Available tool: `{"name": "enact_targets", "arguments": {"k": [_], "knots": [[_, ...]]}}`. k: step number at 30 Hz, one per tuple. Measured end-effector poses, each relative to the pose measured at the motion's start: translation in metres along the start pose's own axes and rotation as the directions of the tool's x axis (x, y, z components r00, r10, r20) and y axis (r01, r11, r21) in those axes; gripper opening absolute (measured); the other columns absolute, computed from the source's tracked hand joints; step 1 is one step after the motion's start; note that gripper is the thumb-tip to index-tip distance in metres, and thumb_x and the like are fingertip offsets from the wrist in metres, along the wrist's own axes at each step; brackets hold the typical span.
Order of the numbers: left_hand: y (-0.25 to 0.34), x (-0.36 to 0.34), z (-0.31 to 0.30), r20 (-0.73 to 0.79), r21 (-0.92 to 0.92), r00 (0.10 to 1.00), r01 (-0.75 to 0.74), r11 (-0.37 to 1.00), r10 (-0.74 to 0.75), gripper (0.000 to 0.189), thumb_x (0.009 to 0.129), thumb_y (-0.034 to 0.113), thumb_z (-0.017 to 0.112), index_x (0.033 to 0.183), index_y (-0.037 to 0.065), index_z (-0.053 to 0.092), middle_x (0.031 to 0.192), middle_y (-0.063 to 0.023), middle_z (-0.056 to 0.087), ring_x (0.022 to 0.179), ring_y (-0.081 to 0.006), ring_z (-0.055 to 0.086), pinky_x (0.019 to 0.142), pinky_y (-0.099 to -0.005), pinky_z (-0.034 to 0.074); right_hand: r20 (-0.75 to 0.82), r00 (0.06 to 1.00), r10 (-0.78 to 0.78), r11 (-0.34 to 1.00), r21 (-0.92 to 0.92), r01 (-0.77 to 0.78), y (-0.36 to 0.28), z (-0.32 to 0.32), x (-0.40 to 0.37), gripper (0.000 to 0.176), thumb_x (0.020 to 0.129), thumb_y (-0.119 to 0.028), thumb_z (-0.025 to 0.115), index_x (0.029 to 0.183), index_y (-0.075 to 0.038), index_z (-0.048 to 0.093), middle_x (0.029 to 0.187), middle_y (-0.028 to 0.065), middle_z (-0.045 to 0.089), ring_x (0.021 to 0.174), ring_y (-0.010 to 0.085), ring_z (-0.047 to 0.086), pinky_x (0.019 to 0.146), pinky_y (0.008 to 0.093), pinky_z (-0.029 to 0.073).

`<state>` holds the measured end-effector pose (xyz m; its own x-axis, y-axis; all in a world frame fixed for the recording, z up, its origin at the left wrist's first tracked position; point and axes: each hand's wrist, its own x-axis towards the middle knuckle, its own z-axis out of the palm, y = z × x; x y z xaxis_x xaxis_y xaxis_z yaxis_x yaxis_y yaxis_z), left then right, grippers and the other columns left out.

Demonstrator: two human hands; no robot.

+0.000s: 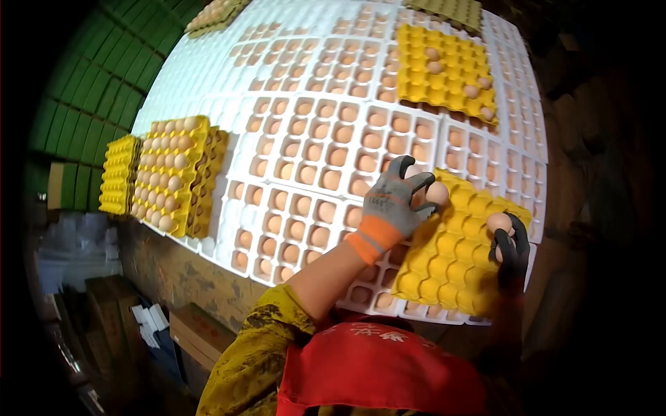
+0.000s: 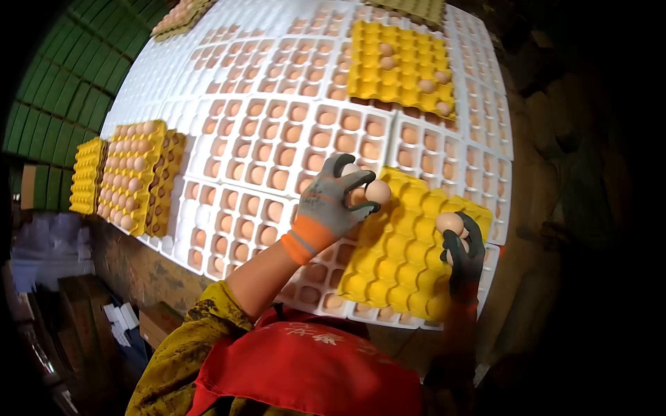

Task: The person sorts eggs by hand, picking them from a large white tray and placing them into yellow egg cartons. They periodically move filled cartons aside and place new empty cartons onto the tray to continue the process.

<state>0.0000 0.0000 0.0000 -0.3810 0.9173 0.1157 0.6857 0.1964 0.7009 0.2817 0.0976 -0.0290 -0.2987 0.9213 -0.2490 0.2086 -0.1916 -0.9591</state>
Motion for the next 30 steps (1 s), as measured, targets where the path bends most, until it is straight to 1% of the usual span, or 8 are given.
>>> {"name": "enact_targets", "arguments": {"k": [4, 6, 9, 16, 20, 26, 28, 30], "knots": [[-0.095, -0.083, -0.113, -0.204, 0.075, 0.977, 0.078, 0.994, -0.061, 0.052, 0.07, 0.02, 0.088, 0.119, 0.013, 0.072, 0.131, -0.0173, 0.057, 0.108, -0.0329, 0.065, 0.09, -0.0406, 0.056, 0.237, 0.971, -0.023, 1.0, -0.004, 0.025, -0.028, 0.138, -0.03, 0.047, 0.083, -0.008, 0.074, 0.126, -0.002, 0.059, 0.111, 0.0076, 0.063, 0.084, 0.0142, 0.062, 0.068, 0.0271, 0.052], [-0.142, -0.132, -0.151, -0.251, 0.058, 0.922, 0.317, 0.947, -0.294, 0.051, 0.07, 0.015, 0.086, 0.118, 0.009, 0.072, 0.127, -0.0163, 0.059, 0.108, -0.0312, 0.065, 0.089, -0.0374, 0.056, 0.42, 0.842, -0.34, 0.911, -0.077, 0.406, -0.016, 0.201, -0.041, 0.045, 0.078, -0.013, 0.08, 0.118, -0.002, 0.063, 0.116, 0.0111, 0.062, 0.108, 0.0261, 0.061, 0.095, 0.0381, 0.049], [-0.197, -0.178, -0.209, -0.353, 0.009, 0.772, 0.568, 0.823, -0.529, 0.05, 0.07, 0.003, 0.084, 0.119, 0.006, 0.071, 0.131, -0.0141, 0.053, 0.101, -0.0274, 0.063, 0.079, -0.0337, 0.055, 0.636, 0.708, -0.307, 0.786, -0.25, 0.565, -0.039, 0.312, -0.072, 0.047, 0.076, -0.023, 0.084, 0.118, -0.014, 0.065, 0.129, 0.0159, 0.058, 0.118, 0.0349, 0.06, 0.098, 0.044, 0.051], [-0.269, -0.23, -0.22, -0.268, 0.476, 0.879, 0.476, 0.739, -0.394, 0.052, 0.081, 0.02, 0.073, 0.133, 0.018, 0.064, 0.135, -0.0202, 0.054, 0.108, -0.0408, 0.06, 0.086, -0.0456, 0.055, 0.798, 0.592, -0.112, 0.259, -0.552, 0.792, -0.025, 0.496, -0.089, 0.038, 0.089, -0.021, 0.064, 0.126, -0.018, 0.063, 0.14, 0.019, 0.049, 0.112, 0.0352, 0.062, 0.088, 0.0456, 0.055], [-0.281, -0.253, -0.224, -0.415, 0.327, 0.904, 0.257, 0.909, -0.107, 0.052, 0.082, 0.021, 0.071, 0.134, 0.018, 0.063, 0.134, -0.0199, 0.056, 0.102, -0.0411, 0.062, 0.084, -0.0454, 0.056, 0.769, 0.584, -0.262, 0.602, -0.342, 0.721, -0.021, 0.516, -0.101, 0.038, 0.089, -0.018, 0.065, 0.127, -0.021, 0.067, 0.138, 0.0197, 0.054, 0.116, 0.0379, 0.062, 0.091, 0.0437, 0.055], [-0.279, -0.277, -0.214, -0.215, 0.24, 0.923, 0.365, 0.899, -0.318, 0.052, 0.084, 0.015, 0.069, 0.135, 0.012, 0.06, 0.133, -0.0195, 0.058, 0.102, -0.0403, 0.063, 0.085, -0.0453, 0.055, 0.717, 0.629, -0.301, 0.767, -0.21, 0.606, 0.004, 0.559, -0.087, 0.034, 0.091, -0.017, 0.067, 0.124, -0.019, 0.069, 0.133, 0.0138, 0.062, 0.106, 0.0286, 0.067, 0.09, 0.0392, 0.055], [-0.276, -0.274, -0.227, -0.253, -0.039, 0.898, 0.362, 0.931, -0.36, 0.054, 0.083, 0.012, 0.068, 0.136, 0.009, 0.058, 0.133, -0.0193, 0.057, 0.106, -0.0408, 0.061, 0.091, -0.0449, 0.052, 0.529, 0.828, -0.185, 0.952, -0.113, 0.285, -0.007, 0.575, -0.068, 0.034, 0.093, -0.011, 0.065, 0.127, -0.007, 0.065, 0.122, 0.0095, 0.065, 0.104, 0.0201, 0.063, 0.091, 0.0327, 0.052], [-0.279, -0.273, -0.234, -0.288, -0.282, 0.874, 0.313, 0.907, -0.391, 0.055, 0.082, 0.007, 0.065, 0.136, 0.003, 0.054, 0.129, -0.0192, 0.057, 0.116, -0.0407, 0.054, 0.103, -0.0441, 0.045, 0.42, 0.841, -0.341, 0.909, -0.082, 0.409, -0.02, 0.592, -0.047, 0.035, 0.095, -0.008, 0.062, 0.129, -0.003, 0.062, 0.122, 0.01, 0.064, 0.109, 0.0224, 0.058, 0.095, 0.0341, 0.048]]}}
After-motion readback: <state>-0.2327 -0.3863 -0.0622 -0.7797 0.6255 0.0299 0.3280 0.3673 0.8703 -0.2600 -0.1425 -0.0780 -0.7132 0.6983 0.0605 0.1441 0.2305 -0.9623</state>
